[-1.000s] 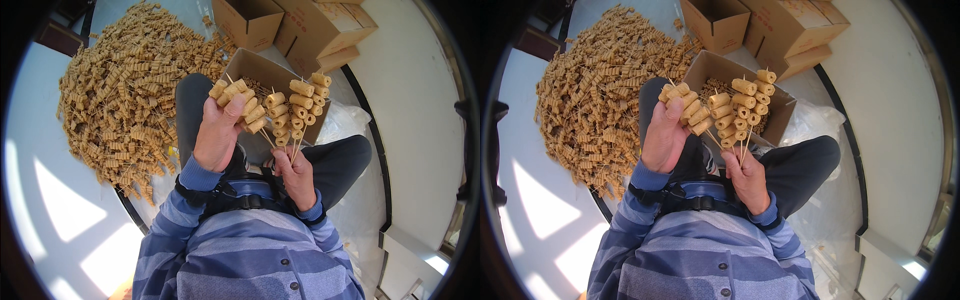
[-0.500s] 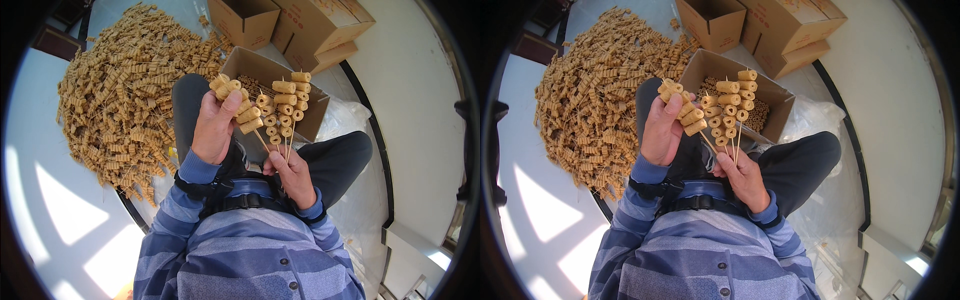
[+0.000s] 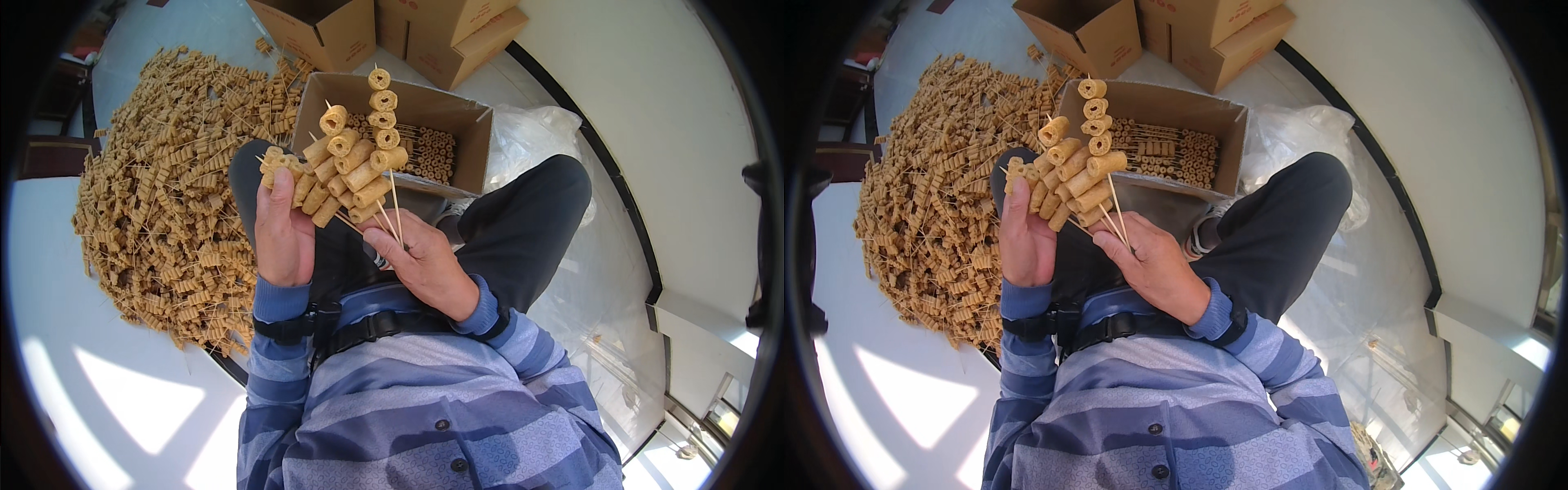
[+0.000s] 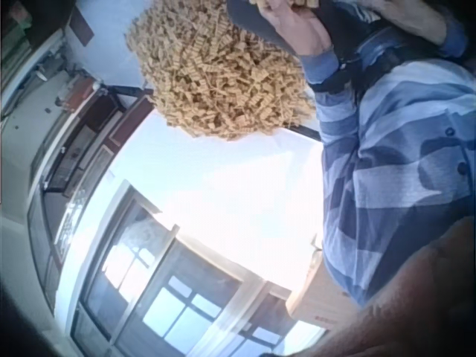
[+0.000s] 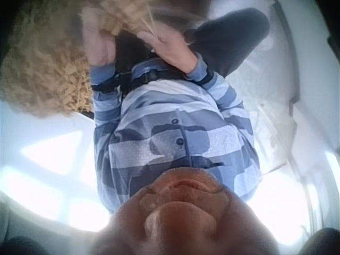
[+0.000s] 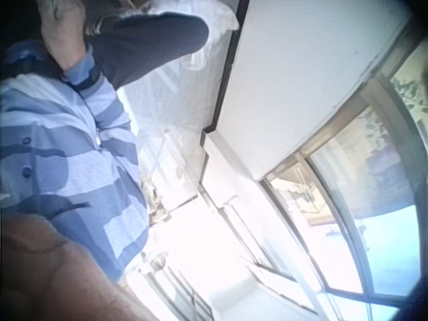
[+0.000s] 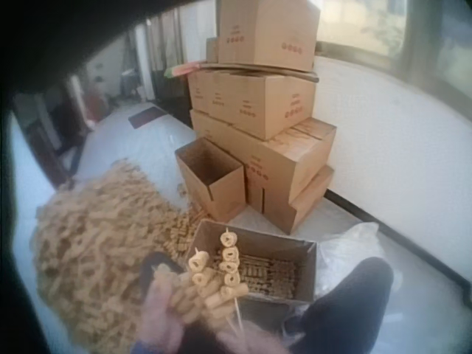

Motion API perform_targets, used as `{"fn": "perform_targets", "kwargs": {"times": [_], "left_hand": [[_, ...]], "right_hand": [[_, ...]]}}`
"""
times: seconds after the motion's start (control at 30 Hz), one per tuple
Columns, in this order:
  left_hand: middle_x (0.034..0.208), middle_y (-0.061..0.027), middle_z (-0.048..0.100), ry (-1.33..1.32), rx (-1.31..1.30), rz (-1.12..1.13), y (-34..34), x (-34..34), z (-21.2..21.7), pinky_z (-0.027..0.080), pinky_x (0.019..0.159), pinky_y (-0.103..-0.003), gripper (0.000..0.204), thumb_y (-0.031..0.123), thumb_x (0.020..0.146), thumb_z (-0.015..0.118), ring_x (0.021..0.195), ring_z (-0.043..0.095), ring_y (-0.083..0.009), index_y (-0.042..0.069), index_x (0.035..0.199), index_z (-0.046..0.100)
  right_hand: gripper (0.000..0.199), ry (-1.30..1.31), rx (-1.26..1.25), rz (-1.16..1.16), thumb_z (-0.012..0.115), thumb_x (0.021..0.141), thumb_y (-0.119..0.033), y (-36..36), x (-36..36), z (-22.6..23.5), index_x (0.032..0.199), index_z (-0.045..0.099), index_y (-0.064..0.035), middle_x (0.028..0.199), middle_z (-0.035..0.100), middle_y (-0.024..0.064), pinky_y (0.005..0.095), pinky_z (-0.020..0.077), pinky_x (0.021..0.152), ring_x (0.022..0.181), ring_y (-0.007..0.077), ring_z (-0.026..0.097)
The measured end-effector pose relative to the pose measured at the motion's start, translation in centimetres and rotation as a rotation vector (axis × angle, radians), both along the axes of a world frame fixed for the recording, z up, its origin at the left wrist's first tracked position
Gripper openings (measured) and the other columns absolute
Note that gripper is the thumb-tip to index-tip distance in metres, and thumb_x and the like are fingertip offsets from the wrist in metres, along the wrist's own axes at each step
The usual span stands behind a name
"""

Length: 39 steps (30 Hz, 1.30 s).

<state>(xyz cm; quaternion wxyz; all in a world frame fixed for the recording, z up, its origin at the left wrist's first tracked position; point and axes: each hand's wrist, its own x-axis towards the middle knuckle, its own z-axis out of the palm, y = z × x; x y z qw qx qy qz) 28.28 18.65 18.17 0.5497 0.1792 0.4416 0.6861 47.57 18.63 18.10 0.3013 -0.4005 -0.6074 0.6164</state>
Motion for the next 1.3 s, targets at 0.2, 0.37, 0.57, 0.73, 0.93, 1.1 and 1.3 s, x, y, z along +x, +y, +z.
{"fn": "perform_targets", "kwargs": {"times": [0.2,0.37,0.57,0.73,0.93,1.1,1.3], "left_hand": [[0.119,-0.0140,0.061,-0.077,0.022,-0.017,0.3,0.1,-0.1,0.053,0.089,-0.039,0.036,0.032,0.107,0.045,0.102,0.062,-0.0235,0.004,0.131,0.046],[0.106,-0.0125,0.064,-0.167,-0.019,0.021,1.1,0.5,0.5,0.052,0.082,-0.034,0.038,0.035,0.104,0.048,0.094,0.063,-0.0227,0.004,0.126,0.050],[0.103,-0.0113,0.064,-0.283,0.062,-0.116,1.6,2.3,0.7,0.052,0.078,-0.034,0.036,0.035,0.105,0.046,0.088,0.063,-0.0206,0.002,0.120,0.052],[0.104,-0.0101,0.064,-0.221,0.069,-0.123,1.7,3.3,0.8,0.054,0.082,-0.033,0.040,0.037,0.106,0.045,0.089,0.063,-0.0181,0.001,0.122,0.052],[0.118,-0.0105,0.064,-0.117,0.045,-0.066,1.6,3.5,0.6,0.054,0.089,-0.032,0.047,0.041,0.105,0.046,0.103,0.064,-0.0177,0.001,0.129,0.051],[0.124,-0.0125,0.063,-0.330,0.063,-0.112,1.4,3.3,0.5,0.053,0.096,-0.038,0.053,0.046,0.105,0.042,0.111,0.064,-0.0238,0.001,0.132,0.051],[0.124,-0.0147,0.064,-0.460,0.081,-0.155,1.2,2.9,0.5,0.055,0.094,-0.041,0.060,0.052,0.105,0.037,0.110,0.065,-0.0281,0.001,0.133,0.052]], "right_hand": [[0.032,0.145,-0.231,-0.169,0.052,0.106,-0.028,1.0,0.8,-0.3,0.115,0.065,0.0002,0.091,0.067,0.0061,0.0277,0.0503,0.082,0.089,0.0137,0.064],[0.044,0.193,-0.451,-0.130,0.040,0.109,-0.040,1.9,2.3,0.3,0.116,0.059,-0.0006,0.060,0.042,-0.0020,0.0217,0.0356,0.051,0.052,0.0070,0.042],[0.044,0.287,-0.559,-0.068,0.039,0.109,-0.041,1.9,1.8,0.9,0.114,0.059,-0.0025,0.059,0.037,-0.0046,0.0207,0.0296,0.046,0.049,0.0045,0.030],[0.042,0.345,-0.610,0.032,0.037,0.109,-0.041,2.2,1.1,0.9,0.110,0.057,-0.0037,0.058,0.034,-0.0046,0.0214,0.0272,0.044,0.048,0.0052,0.026],[0.040,0.444,-0.699,0.167,0.040,0.108,-0.043,2.4,1.5,0.7,0.107,0.056,-0.0063,0.059,0.033,-0.0052,0.0214,0.0242,0.044,0.048,0.0047,0.024],[0.040,0.485,-0.743,0.210,0.040,0.108,-0.044,2.2,1.4,0.4,0.105,0.055,-0.0069,0.059,0.033,-0.0047,0.0215,0.0244,0.044,0.048,0.0054,0.025],[0.040,0.362,-0.708,0.240,0.038,0.109,-0.043,2.1,1.1,0.4,0.105,0.055,-0.0075,0.059,0.036,-0.0036,0.0215,0.0271,0.045,0.048,0.0057,0.028]]}}
